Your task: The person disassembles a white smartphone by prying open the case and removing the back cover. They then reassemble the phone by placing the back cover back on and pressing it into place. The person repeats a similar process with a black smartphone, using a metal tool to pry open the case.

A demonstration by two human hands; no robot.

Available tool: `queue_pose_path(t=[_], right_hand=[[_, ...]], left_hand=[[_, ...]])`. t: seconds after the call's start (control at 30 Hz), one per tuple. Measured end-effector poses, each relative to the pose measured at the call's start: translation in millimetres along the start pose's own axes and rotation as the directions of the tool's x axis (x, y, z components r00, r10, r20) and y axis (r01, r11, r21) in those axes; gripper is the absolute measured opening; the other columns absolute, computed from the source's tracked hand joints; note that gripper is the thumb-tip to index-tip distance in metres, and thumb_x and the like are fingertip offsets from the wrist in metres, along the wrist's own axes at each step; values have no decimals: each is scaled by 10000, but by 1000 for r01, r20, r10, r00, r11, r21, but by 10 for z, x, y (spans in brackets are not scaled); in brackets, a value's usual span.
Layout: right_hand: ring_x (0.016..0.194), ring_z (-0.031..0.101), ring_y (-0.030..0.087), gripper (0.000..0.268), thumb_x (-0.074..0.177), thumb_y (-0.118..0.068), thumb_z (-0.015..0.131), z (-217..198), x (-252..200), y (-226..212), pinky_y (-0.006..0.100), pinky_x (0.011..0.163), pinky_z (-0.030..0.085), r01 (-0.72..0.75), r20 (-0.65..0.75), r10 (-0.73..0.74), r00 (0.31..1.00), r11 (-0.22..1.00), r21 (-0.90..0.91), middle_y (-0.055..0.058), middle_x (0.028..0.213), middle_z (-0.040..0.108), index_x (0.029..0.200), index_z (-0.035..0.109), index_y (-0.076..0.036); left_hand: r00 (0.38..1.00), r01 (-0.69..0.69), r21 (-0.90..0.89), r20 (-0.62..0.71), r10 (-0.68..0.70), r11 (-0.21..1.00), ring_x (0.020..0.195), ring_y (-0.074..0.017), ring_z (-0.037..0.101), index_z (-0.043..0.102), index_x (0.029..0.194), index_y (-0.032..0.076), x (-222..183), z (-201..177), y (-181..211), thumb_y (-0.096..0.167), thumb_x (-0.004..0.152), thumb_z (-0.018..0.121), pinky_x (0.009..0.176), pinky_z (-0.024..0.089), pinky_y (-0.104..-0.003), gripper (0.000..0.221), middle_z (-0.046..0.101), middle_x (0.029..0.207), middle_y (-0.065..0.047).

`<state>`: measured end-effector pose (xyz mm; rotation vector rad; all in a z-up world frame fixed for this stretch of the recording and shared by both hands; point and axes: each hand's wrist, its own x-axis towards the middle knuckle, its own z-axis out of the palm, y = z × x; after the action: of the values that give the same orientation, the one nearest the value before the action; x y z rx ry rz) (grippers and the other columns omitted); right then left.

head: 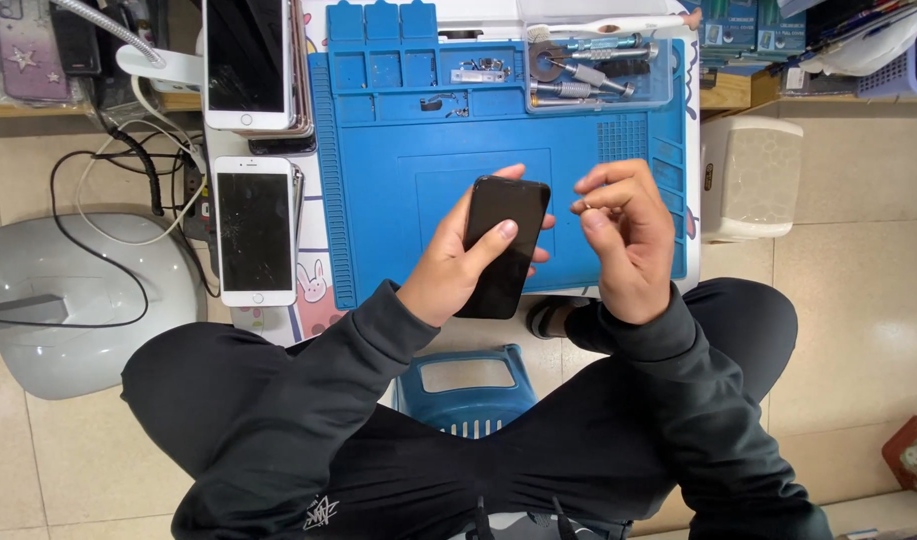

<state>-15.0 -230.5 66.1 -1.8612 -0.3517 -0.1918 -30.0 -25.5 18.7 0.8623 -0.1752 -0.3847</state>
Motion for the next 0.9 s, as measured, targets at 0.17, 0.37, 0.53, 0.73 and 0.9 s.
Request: queue_pose_path(t=[0.17, 0.37, 0.53, 0.73, 0.9], right_hand=[[630, 586, 132, 105, 1039, -105, 692, 37, -6, 2, 208, 482, 418, -42, 41, 44, 998, 999, -34, 138, 1108, 692, 1036, 773, -37], [604, 688, 169, 89, 1013, -44, 728, 45, 1, 12, 208, 439, 452, -125, 61, 124, 990, 992, 11, 132, 1026, 735, 1044, 811, -40], [647, 754, 208, 112, 1007, -20, 710, 47, -11, -16, 202, 432, 455, -152, 115, 149, 982, 988, 14, 139, 1062, 721, 1034, 814, -55], [532, 665, 170, 88, 972, -2, 736, 27, 10, -8, 215, 433, 425, -131, 103, 140, 985, 988, -85, 104, 967, 760, 936, 804, -44], [492, 573, 137, 81, 958, -11, 747, 39, 17, -44, 218, 428, 414, -143, 105, 156, 982, 982, -124, 93, 985, 779, 917, 802, -54]], left_hand=[[999, 38, 131, 27, -42, 991, 1028, -299, 787, 449, 1585, 108, -1, 29, -22, 164, 1098, 561, 850, 703, -441, 503, 716, 1255, -225], [999, 25, 171, 39, -32, 985, 983, -297, 791, 490, 1549, 79, 24, -3, -66, 134, 1088, 571, 816, 709, -449, 471, 727, 1195, -211], [998, -45, 287, 51, 31, 957, 1017, -230, 727, 538, 1505, 69, 15, 15, -13, 127, 1092, 586, 835, 674, -470, 420, 718, 1185, -169], [998, -55, 309, 49, 42, 950, 995, -217, 728, 555, 1473, 78, -12, 42, -11, 117, 1094, 563, 817, 666, -445, 381, 736, 1151, -152], [998, -60, 405, 36, 50, 912, 1005, -205, 693, 552, 1470, 80, -41, 80, 54, 102, 1097, 538, 910, 609, -462, 374, 732, 1124, -138]])
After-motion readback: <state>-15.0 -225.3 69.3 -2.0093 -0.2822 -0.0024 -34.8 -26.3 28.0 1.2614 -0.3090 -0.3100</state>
